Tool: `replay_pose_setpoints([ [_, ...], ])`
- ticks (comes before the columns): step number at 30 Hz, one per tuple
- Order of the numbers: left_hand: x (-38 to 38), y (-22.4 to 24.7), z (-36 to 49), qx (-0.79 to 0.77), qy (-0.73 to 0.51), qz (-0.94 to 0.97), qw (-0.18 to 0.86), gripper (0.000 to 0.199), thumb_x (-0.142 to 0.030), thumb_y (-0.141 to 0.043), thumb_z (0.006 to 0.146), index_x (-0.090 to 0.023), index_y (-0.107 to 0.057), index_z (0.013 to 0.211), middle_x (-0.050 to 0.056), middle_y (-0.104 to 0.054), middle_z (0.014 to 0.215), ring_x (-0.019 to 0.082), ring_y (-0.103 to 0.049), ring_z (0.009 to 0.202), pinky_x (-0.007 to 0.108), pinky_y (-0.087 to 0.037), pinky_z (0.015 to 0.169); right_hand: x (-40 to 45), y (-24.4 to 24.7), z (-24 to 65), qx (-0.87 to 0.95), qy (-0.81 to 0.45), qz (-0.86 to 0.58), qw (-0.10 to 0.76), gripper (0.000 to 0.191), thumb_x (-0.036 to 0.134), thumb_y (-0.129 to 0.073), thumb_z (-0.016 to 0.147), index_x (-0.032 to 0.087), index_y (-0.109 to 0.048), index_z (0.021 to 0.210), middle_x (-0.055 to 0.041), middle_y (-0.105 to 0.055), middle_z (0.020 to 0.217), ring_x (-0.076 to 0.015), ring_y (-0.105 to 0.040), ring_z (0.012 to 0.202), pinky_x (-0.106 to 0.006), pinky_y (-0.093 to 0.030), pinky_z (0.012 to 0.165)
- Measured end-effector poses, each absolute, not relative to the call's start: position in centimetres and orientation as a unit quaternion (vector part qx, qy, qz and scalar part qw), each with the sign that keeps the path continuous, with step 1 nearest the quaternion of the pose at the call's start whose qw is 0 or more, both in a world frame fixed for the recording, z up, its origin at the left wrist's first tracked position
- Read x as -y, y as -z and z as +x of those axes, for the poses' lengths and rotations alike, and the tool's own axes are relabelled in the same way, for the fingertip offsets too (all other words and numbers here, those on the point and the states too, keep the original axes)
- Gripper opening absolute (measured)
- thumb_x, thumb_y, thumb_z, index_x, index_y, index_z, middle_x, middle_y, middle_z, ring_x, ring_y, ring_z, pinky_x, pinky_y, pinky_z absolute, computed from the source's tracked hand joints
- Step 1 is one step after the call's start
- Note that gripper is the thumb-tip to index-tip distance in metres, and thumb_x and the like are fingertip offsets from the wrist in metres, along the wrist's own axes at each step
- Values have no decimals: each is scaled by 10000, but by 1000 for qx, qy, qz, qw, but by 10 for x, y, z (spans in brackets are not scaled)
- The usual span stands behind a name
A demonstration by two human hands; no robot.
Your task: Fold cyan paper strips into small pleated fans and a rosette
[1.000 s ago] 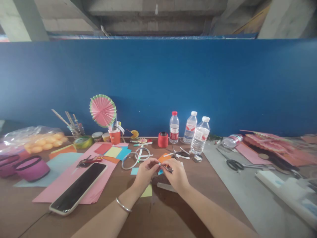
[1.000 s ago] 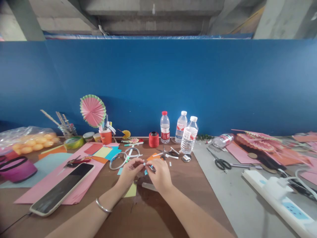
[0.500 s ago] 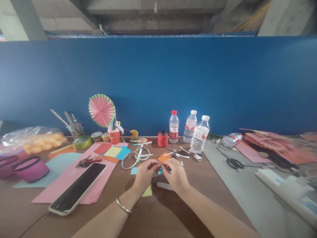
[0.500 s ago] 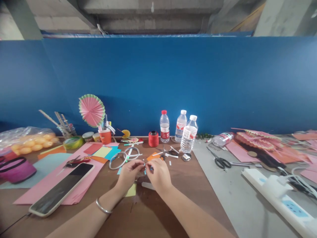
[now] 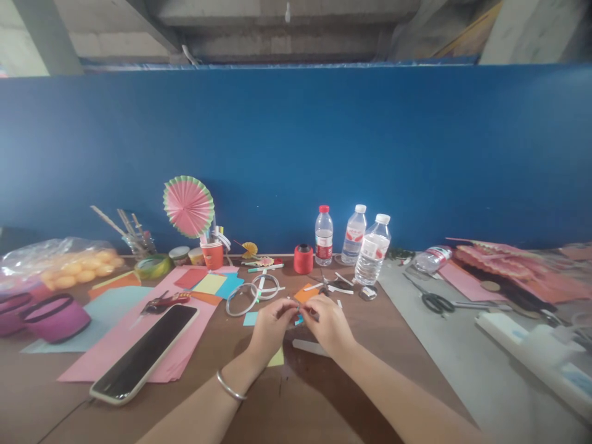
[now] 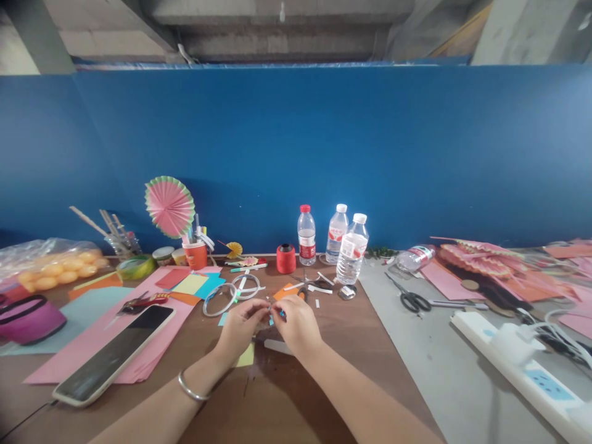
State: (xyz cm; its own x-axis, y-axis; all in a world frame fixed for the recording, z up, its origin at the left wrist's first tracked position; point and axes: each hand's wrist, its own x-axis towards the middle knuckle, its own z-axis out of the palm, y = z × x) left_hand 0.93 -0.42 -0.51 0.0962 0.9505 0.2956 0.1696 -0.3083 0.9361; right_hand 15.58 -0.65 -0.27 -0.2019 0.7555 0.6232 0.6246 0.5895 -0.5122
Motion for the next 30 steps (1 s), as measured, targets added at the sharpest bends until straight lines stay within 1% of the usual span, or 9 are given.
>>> replay_pose_setpoints([
  [4, 5, 7, 8, -437, -488, 668, 352, 134, -241, -513, 760, -199, -633, 800, 15, -661, 779, 151, -606, 691, 249, -482, 643, 6, 2, 155, 767, -81, -461, 439, 111, 148, -524, 744, 176, -621, 697, -34, -619, 697, -156, -548, 680, -240, -412, 639],
  [6, 6, 8, 8, -437, -483, 677, 342, 153, -243, -506, 769, -205, -609, 875, 14, -663, 821, 150, -613, 723, 251, -485, 659, 6, 3, 155, 764, -88, -469, 434, 103, 144, -532, 734, 174, -626, 704, -32, -618, 686, -154, -551, 670, -238, -410, 632],
  [10, 6, 9, 7, -441, -463, 701, 316, 251, -235, -500, 778, -222, -516, 1029, -6, -667, 779, 143, -614, 725, 254, -479, 673, 5, 4, 156, 754, -119, -484, 429, 93, 159, -544, 723, 170, -636, 716, -30, -625, 673, -150, -563, 647, -230, -410, 609],
  [15, 6, 8, 7, -440, -451, 722, 287, 246, -234, -482, 792, -221, -490, 1037, -6, -666, 775, 144, -613, 735, 261, -471, 688, 4, 6, 157, 740, -153, -490, 435, 100, 173, -547, 715, 167, -647, 715, -27, -643, 659, -140, -571, 611, -221, -407, 590],
  [22, 7, 6, 5, -442, -438, 734, 272, 211, -258, -458, 812, -228, -491, 1018, -13, -669, 770, 139, -623, 710, 248, -478, 655, 3, 6, 158, 733, -179, -497, 427, 133, 210, -534, 729, 179, -662, 709, -24, -662, 677, -138, -579, 617, -214, -398, 586],
  [25, 7, 5, 3, -438, -420, 758, 241, 220, -259, -446, 819, -237, -487, 1035, -7, -672, 813, 144, -624, 749, 246, -480, 658, 3, 5, 157, 732, -183, -503, 423, 126, 194, -537, 714, 176, -661, 705, -23, -662, 678, -138, -582, 623, -210, -395, 586],
  [30, 8, 5, 2, -430, -401, 785, 196, 235, -221, -425, 825, -231, -463, 1057, 4, -664, 837, 150, -611, 817, 261, -468, 719, 5, 2, 156, 733, -161, -512, 417, 110, 173, -542, 689, 170, -646, 655, -18, -642, 627, -133, -569, 588, -207, -382, 567],
])
